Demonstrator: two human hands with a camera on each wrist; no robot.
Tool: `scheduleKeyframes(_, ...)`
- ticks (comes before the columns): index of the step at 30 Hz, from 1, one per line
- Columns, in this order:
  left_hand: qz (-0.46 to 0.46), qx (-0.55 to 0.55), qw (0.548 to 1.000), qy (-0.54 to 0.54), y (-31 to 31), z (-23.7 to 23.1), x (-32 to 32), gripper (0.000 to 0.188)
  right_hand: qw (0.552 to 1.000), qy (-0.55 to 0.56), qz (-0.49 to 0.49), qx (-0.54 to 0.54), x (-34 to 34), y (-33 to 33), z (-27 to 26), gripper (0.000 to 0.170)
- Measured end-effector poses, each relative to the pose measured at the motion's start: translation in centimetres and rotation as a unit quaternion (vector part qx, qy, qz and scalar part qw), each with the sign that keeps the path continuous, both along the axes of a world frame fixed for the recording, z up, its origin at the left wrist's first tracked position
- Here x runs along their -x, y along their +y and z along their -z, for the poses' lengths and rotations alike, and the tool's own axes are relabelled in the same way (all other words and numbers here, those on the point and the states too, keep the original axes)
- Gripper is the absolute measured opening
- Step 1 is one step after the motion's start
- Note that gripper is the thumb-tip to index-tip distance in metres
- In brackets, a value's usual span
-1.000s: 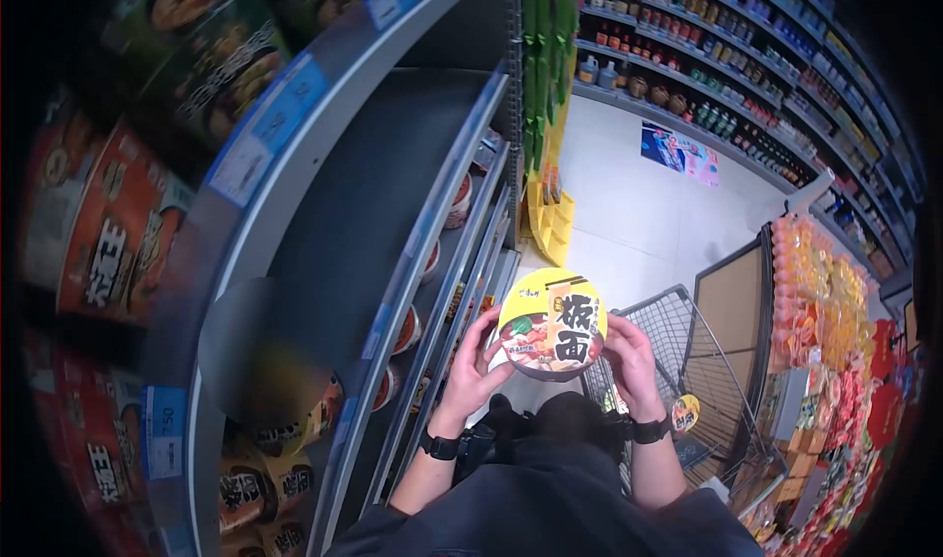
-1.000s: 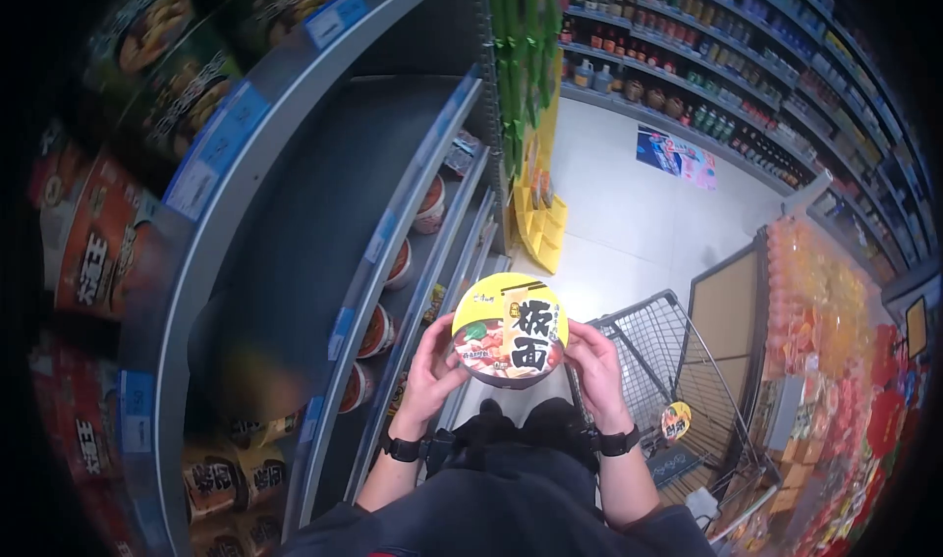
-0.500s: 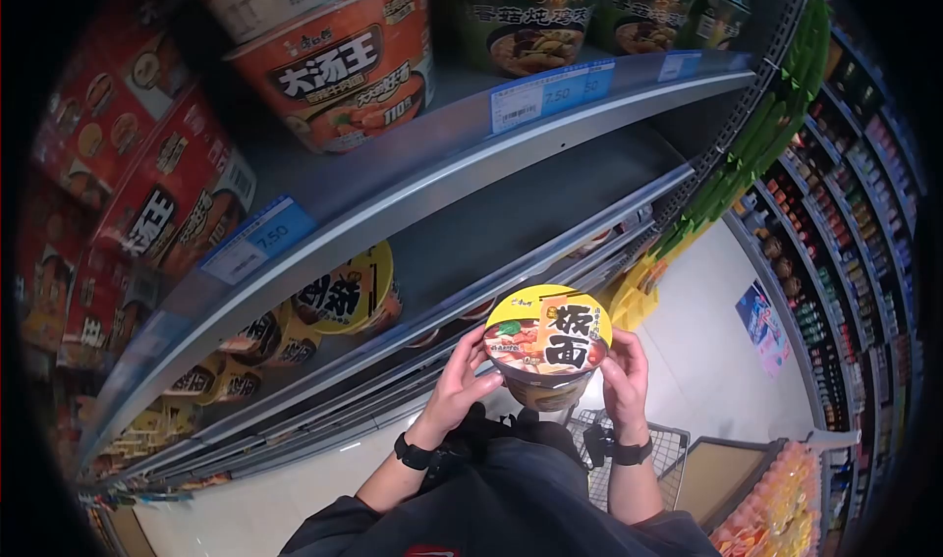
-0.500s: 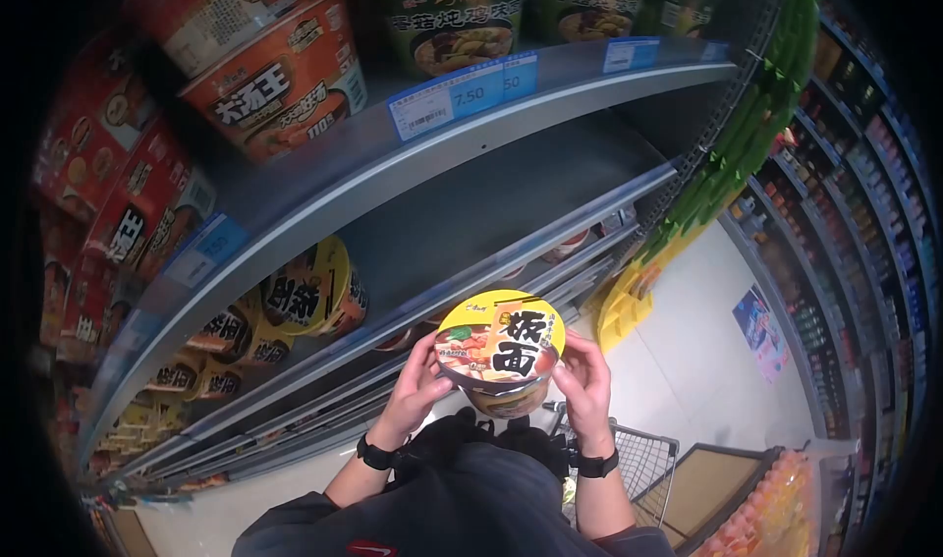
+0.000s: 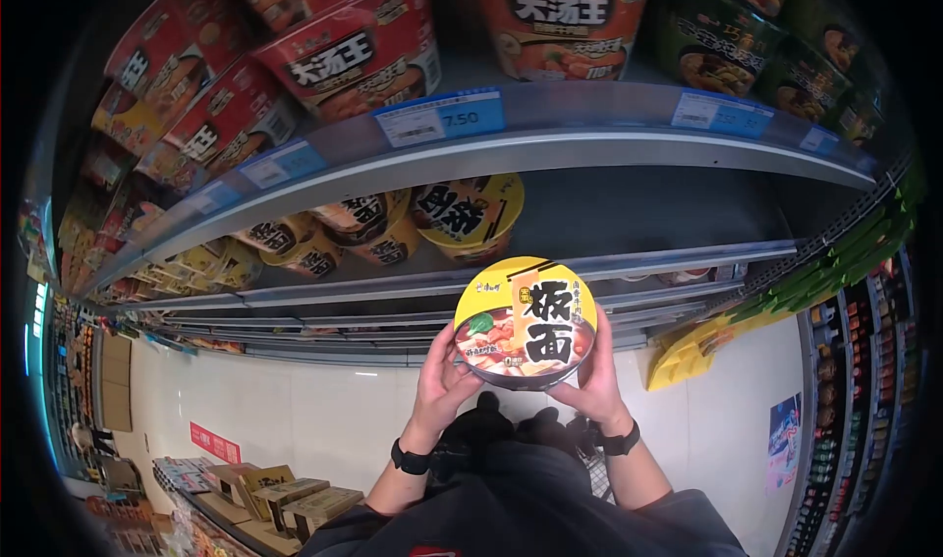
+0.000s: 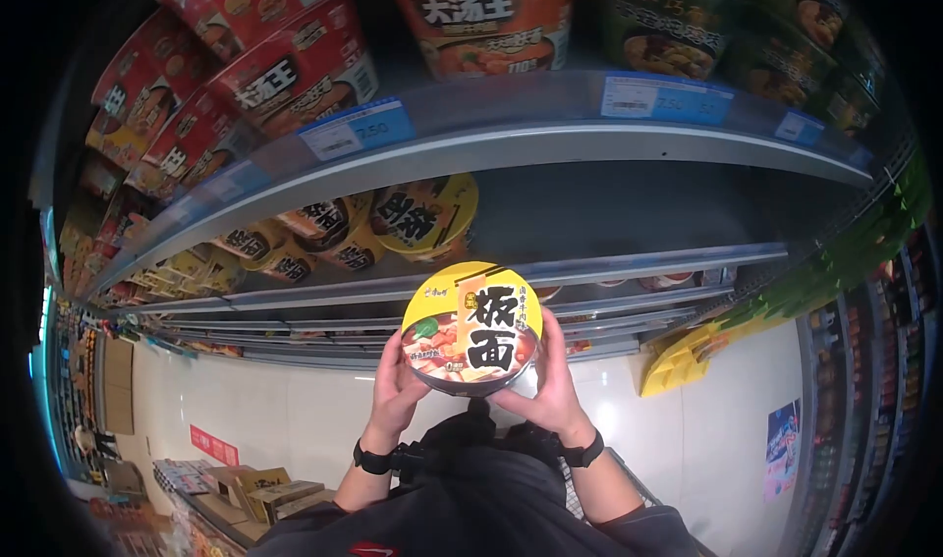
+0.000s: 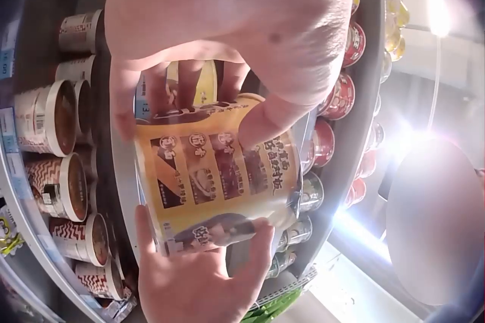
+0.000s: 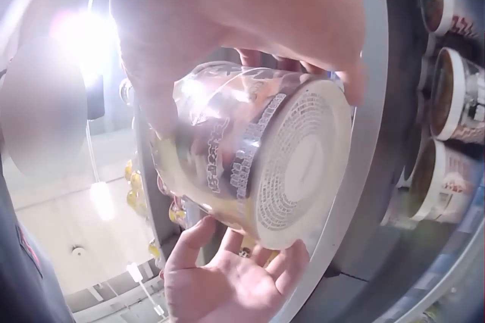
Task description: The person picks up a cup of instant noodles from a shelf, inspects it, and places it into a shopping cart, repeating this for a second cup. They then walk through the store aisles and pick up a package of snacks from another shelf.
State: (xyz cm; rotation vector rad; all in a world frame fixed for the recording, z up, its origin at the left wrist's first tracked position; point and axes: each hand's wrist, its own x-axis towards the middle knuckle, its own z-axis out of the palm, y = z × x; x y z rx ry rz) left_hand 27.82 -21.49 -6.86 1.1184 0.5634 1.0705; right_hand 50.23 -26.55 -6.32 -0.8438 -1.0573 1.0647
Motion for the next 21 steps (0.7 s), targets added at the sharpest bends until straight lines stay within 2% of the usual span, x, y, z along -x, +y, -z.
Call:
scheduleKeyframes(4,-0.027,0.017,0.999,0.0,0.0,0.0,2.3,0.082,0.995,-0.087,-0.026,-0.036,1.9,0.5,0.8,0.112)
scheduleKeyframes(9,-0.009,-0.003,1.0,-0.007,1.4,1.0,6.1,0.08,0.999,-0.018,-0.028,-0.029,4.0,0.7,1.2,0.082)
scheduleKeyframes(11,-0.01,-0.001,1.0,0.029,1.9,1.4,7.1,0.079,0.999,-0.035,-0.019,-0.029,4.5,0.8,1.3,0.079)
scheduleKeyframes(13,-0.011,0.002,1.0,0.014,2.2,1.3,7.7,0.079,0.997,-0.072,-0.009,-0.026,5.2,0.8,0.9,0.075)
scheduleKeyframes(16,-0.004,0.01,1.0,-0.005,2.7,0.8,8.8,0.077,0.995,-0.09,-0.006,0.04,5.6,0.2,1.0,0.077)
scheduleKeyframes(18,0.043,-0.014,0.999,-0.001,3.1,0.1,9.5,0.076,0.996,-0.076,0.013,0.047,6.6,-0.1,0.2,0.08)
scheduleKeyframes(20,0.033,-0.022,0.999,0.018,3.0,-0.4,9.8,0.072,0.997,-0.041,0.04,0.046,7.5,-0.1,-0.7,0.086)
scheduleKeyframes(21,0.034,0.004,0.999,0.035,3.0,-0.9,10.0,0.069,0.996,-0.064,0.048,0.042,7.5,0.1,-0.2,0.088)
